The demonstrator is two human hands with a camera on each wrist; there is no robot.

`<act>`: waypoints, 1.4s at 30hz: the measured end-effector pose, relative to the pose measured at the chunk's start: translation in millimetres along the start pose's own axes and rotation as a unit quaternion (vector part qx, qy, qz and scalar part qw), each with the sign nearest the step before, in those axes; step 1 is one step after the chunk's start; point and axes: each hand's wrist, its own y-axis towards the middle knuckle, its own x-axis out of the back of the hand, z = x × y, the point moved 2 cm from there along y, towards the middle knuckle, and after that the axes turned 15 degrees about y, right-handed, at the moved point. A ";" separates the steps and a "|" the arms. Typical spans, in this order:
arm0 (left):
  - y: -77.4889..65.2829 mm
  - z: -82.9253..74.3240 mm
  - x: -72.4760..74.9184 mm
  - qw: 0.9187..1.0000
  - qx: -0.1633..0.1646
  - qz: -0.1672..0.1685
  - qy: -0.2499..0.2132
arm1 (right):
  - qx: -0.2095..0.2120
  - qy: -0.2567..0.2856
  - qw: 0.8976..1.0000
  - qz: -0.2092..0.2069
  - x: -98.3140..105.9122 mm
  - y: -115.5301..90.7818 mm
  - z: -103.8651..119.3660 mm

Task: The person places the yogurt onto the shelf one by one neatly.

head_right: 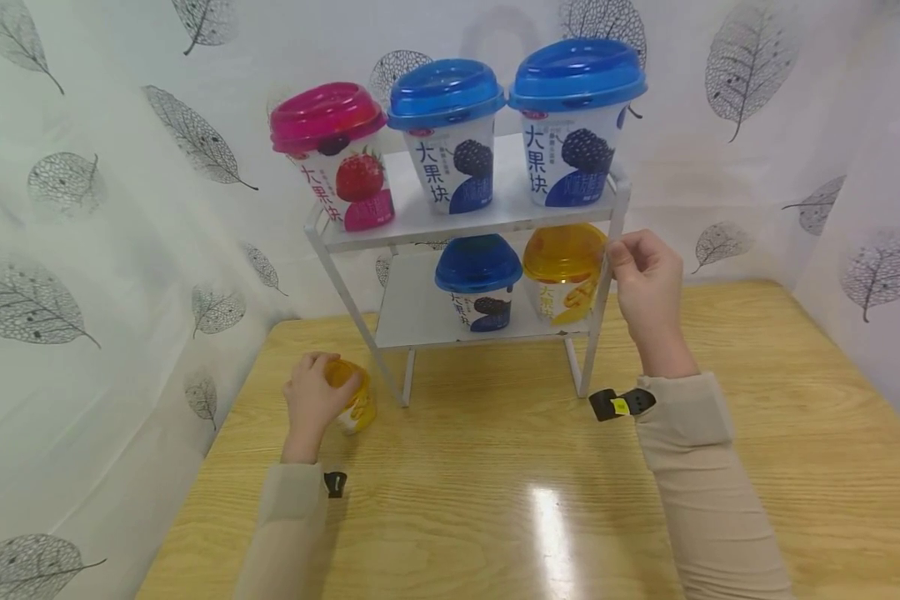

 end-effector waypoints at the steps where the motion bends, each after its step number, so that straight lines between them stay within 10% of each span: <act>1: -0.3 0.0 -0.2 1.000 -0.002 -0.004 -0.004 | -0.001 -0.002 1.000 -0.001 0.1 -0.2 0.2; 12: -3.3 2.2 -1.8 0.999 -0.032 -0.028 -0.014 | -0.001 -0.001 1.000 -0.003 -0.5 -0.8 1.0; 18: -9.0 13.9 -3.2 0.994 -0.015 -0.044 -0.100 | -0.009 0.002 1.000 0.000 -0.6 -1.2 0.2; 28: -25.0 45.8 -12.3 0.963 0.039 0.044 -0.262 | -0.003 0.005 1.000 0.005 -0.2 0.1 0.3; 35: -34.3 58.4 -22.7 0.926 0.046 0.137 -0.347 | -0.013 -0.010 1.000 -0.005 -0.4 0.9 0.7; 42: -32.7 62.1 -37.1 0.919 0.030 0.135 -0.370 | -0.014 -0.004 1.000 -0.005 -0.9 -0.8 1.2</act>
